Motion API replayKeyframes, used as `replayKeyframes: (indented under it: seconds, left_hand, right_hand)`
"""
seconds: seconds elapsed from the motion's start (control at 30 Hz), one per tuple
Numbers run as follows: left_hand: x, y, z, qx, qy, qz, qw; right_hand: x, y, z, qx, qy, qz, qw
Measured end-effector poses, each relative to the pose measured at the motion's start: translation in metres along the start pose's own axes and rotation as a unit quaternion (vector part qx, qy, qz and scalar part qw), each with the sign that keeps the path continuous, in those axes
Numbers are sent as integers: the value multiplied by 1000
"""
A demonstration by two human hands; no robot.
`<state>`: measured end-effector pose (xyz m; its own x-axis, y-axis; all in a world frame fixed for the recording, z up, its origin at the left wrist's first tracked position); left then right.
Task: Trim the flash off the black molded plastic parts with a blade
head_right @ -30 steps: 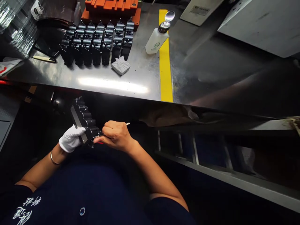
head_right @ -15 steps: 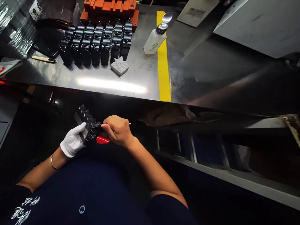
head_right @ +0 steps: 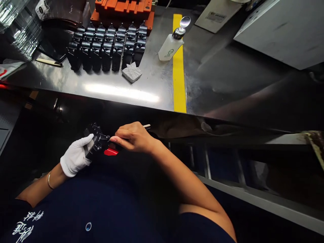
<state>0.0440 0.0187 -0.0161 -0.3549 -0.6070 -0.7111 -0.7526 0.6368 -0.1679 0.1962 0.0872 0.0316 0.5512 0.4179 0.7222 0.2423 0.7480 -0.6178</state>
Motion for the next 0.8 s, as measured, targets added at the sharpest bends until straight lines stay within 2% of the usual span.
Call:
replayKeyframes:
  seconds: [0.1,0.17,0.23,0.27,0.3,0.4,0.47,0.53,0.63,0.8]
  left_hand:
    - [4,-3,1,15,15,21,1000]
    - [4,-2,2,17,16,35,999]
    - [0,6,3,-21,5,34,999]
    - [-2,12,3,-54,-1,29,998]
    - [-4,18,3,-87,-6,23,996]
    - [-8,29,1,-135,-9,16,991]
    - [-8,29,2,-131,-2,20,991]
    - [-7,28,4,-136,1,26,990]
    - [-7,26,5,-158,-4,45,986]
    - [-10,19,9,-160,-10,69,985]
  right_hand:
    - [-3,4,-4,-30,-63,121,990]
    - [-10,4,-9,-45,-143,217,965]
    - [-15,3,-15,-65,-190,291,935]
    - [-16,5,-16,-87,-175,308,931]
    - [-16,9,-16,-122,-125,314,933]
    - [-14,22,-18,-232,100,293,922]
    - [-20,24,-17,-263,200,281,901]
    - [-29,21,-13,-270,248,277,888]
    - [-43,15,-7,-286,282,302,864]
    - [-69,9,-7,-334,328,380,798]
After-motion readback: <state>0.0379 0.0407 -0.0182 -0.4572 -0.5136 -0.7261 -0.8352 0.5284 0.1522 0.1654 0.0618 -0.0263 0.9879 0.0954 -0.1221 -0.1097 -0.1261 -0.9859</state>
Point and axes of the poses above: each hand's wrist, its own z-axis towards the middle knuckle, its own x-axis out of the back of the hand, y = z × x, the point moved 5 cm from there along z, towards the middle knuckle, and after that the axes turned 3 degrees about -y, right-handed, at the moved point
